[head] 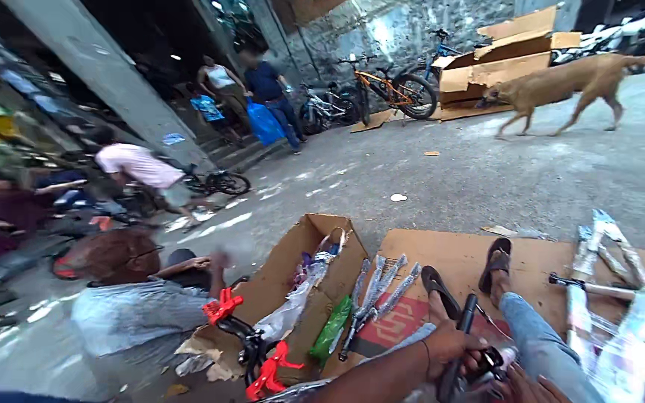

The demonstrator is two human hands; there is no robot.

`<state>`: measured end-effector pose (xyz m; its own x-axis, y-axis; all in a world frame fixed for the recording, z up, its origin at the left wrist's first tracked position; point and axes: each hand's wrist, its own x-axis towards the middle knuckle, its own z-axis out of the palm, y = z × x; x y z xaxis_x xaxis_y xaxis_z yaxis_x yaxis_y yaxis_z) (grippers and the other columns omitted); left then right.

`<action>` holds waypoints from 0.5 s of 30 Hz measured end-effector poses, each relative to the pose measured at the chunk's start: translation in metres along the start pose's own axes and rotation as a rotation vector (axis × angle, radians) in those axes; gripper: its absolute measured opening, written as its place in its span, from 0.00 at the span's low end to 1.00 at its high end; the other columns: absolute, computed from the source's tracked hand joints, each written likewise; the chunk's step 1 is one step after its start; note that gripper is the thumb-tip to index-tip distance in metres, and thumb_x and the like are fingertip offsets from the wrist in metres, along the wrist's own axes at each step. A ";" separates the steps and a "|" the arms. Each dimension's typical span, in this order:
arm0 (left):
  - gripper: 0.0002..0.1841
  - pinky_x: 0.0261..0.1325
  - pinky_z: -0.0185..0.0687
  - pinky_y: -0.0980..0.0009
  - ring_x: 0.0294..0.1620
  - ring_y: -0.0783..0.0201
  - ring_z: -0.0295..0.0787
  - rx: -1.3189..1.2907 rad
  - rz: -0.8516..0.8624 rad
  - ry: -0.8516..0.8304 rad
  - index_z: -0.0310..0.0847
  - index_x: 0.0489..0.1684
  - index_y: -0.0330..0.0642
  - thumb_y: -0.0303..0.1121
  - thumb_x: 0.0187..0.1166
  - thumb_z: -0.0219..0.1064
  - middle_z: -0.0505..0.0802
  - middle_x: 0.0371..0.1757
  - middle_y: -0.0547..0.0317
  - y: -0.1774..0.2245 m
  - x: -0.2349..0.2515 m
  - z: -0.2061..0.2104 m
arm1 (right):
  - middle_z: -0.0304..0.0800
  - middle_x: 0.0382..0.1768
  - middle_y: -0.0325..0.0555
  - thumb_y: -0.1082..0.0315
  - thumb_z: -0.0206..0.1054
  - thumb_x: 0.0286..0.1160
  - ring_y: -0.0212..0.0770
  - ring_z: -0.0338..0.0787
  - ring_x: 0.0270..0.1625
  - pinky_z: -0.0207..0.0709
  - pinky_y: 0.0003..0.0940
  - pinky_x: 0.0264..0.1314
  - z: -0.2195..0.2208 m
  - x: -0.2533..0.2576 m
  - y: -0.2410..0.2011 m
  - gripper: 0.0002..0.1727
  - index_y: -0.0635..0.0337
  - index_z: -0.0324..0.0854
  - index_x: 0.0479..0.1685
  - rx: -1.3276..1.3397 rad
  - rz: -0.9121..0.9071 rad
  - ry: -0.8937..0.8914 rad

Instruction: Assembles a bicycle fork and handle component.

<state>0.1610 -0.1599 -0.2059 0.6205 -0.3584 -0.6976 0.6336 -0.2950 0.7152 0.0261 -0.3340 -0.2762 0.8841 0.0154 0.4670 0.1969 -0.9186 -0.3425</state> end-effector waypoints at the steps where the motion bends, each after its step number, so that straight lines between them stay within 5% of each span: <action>1: 0.15 0.23 0.82 0.74 0.20 0.68 0.84 -0.004 -0.017 -0.005 0.74 0.57 0.39 0.37 0.82 0.69 0.88 0.28 0.60 0.001 -0.001 0.001 | 0.97 0.54 0.51 0.48 0.60 0.88 0.48 0.97 0.58 0.84 0.50 0.69 0.002 0.000 -0.002 0.25 0.62 0.91 0.58 -0.017 0.004 0.019; 5: 0.13 0.21 0.81 0.75 0.18 0.69 0.82 0.012 -0.069 -0.001 0.74 0.54 0.39 0.38 0.84 0.68 0.87 0.27 0.60 0.001 -0.001 0.006 | 1.00 0.47 0.43 0.49 0.59 0.87 0.40 0.99 0.51 0.89 0.41 0.62 0.009 -0.006 -0.007 0.24 0.58 0.94 0.51 -0.093 0.029 0.131; 15: 0.09 0.17 0.80 0.74 0.13 0.68 0.79 -0.048 -0.054 0.026 0.74 0.46 0.38 0.33 0.83 0.69 0.85 0.22 0.58 0.000 0.007 0.008 | 0.98 0.32 0.40 0.51 0.59 0.87 0.40 0.98 0.37 0.91 0.40 0.43 0.006 -0.001 -0.017 0.22 0.56 0.94 0.43 0.008 0.185 -0.004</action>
<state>0.1614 -0.1690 -0.2104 0.5967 -0.3195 -0.7361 0.6872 -0.2702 0.6743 0.0245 -0.3164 -0.2761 0.9070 -0.1517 0.3927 0.0347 -0.9027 -0.4289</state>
